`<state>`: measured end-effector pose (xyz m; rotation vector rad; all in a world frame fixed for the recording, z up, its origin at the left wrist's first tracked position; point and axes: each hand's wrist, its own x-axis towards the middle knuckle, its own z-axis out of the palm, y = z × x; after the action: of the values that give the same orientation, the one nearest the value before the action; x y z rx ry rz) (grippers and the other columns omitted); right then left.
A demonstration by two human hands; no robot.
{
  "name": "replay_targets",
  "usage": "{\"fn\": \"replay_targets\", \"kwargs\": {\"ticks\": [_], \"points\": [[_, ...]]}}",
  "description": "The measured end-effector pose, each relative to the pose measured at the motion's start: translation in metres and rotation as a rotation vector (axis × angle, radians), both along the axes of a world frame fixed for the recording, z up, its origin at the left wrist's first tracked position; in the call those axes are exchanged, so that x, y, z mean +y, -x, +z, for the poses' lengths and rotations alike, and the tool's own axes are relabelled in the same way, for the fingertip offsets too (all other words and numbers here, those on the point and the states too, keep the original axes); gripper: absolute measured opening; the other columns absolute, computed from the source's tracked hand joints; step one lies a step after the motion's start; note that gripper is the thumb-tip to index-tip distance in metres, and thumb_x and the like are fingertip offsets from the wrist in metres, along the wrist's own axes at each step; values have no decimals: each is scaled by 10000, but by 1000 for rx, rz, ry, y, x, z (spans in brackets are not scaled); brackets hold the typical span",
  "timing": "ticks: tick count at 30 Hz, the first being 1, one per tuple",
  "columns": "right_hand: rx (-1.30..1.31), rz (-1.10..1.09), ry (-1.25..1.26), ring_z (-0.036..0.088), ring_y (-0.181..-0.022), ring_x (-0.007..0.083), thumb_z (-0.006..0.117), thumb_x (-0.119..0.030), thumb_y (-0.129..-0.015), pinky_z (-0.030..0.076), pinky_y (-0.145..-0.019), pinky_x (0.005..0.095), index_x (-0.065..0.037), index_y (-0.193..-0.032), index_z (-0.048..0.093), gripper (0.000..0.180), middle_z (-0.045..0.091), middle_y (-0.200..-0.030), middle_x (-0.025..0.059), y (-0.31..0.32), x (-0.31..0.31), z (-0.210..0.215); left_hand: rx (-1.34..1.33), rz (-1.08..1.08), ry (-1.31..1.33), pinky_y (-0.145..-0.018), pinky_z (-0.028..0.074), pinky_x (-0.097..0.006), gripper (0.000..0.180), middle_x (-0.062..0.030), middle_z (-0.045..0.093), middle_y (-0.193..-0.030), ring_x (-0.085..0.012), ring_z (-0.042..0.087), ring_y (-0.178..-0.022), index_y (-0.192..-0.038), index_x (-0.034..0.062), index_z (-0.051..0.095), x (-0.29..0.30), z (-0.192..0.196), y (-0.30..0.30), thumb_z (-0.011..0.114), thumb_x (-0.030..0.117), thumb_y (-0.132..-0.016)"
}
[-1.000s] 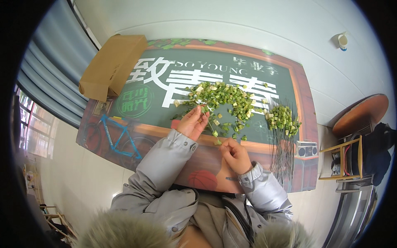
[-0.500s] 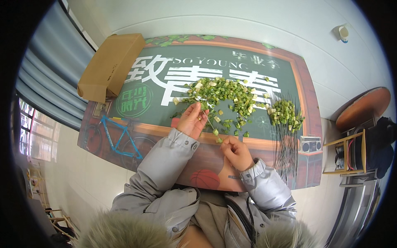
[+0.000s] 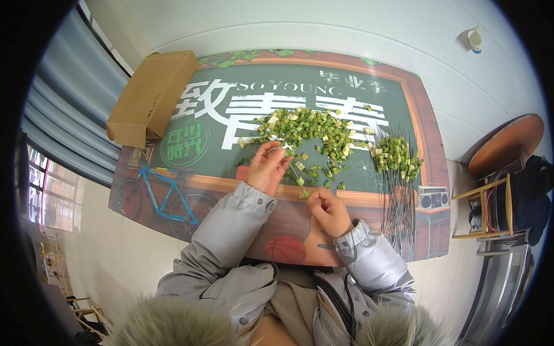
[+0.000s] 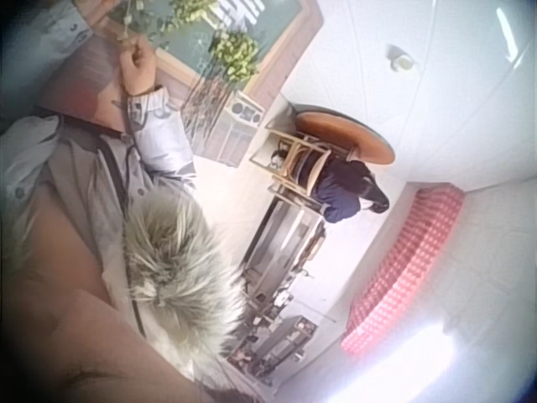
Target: The person threads chopped green vegetables onto thin metal skewers one by one. They pick up pieces from a pile on the table and slide them onto the skewers, then place the completed skewers aside.
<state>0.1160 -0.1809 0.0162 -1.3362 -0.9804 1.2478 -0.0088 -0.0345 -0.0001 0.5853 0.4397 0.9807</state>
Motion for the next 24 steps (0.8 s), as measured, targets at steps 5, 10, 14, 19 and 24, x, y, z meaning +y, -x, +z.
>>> {"fn": "replay_targets", "kwargs": {"ticks": [5,10,14,19,24], "points": [[5,-48,-56,391,-425,1,482,-112,-917,289,-375,174,-51,-848,472,92,455,-597,-44,0,1,3,65,-126,-34,-719,447,-257,258,-33,560,-909,-154,581,-857,-1072,62,468,-10,0,-2,596,64,-848],[30,-62,-50,387,-431,-1,485,-113,-917,291,-378,171,-52,-846,472,94,461,-610,-44,-1,0,6,107,-155,-125,-714,456,-253,253,-31,560,-940,-150,594,-864,-1078,66,468,-17,1,-6,588,69,-855],[17,-68,-67,378,-423,-1,483,-113,-918,286,-373,172,-50,-841,471,100,457,-603,-44,-1,1,5,155,-168,-109,-864,471,-344,224,2,489,-840,-87,504,-810,-1069,51,474,-19,4,-7,552,29,-860],[33,-66,-68,375,-421,0,481,-116,-919,283,-370,173,-48,-838,471,105,454,-595,-45,-2,1,4,172,-166,-133,-819,465,-313,231,0,503,-864,-89,504,-823,-1082,55,475,-19,4,-6,552,44,-865],[77,-78,-45,374,-416,3,475,-116,-922,284,-367,176,-50,-838,471,107,440,-577,-49,-1,1,7,218,-152,-188,-742,450,-273,219,-22,542,-941,-95,517,-855,-1078,58,487,-21,4,-7,557,86,-873]]}}
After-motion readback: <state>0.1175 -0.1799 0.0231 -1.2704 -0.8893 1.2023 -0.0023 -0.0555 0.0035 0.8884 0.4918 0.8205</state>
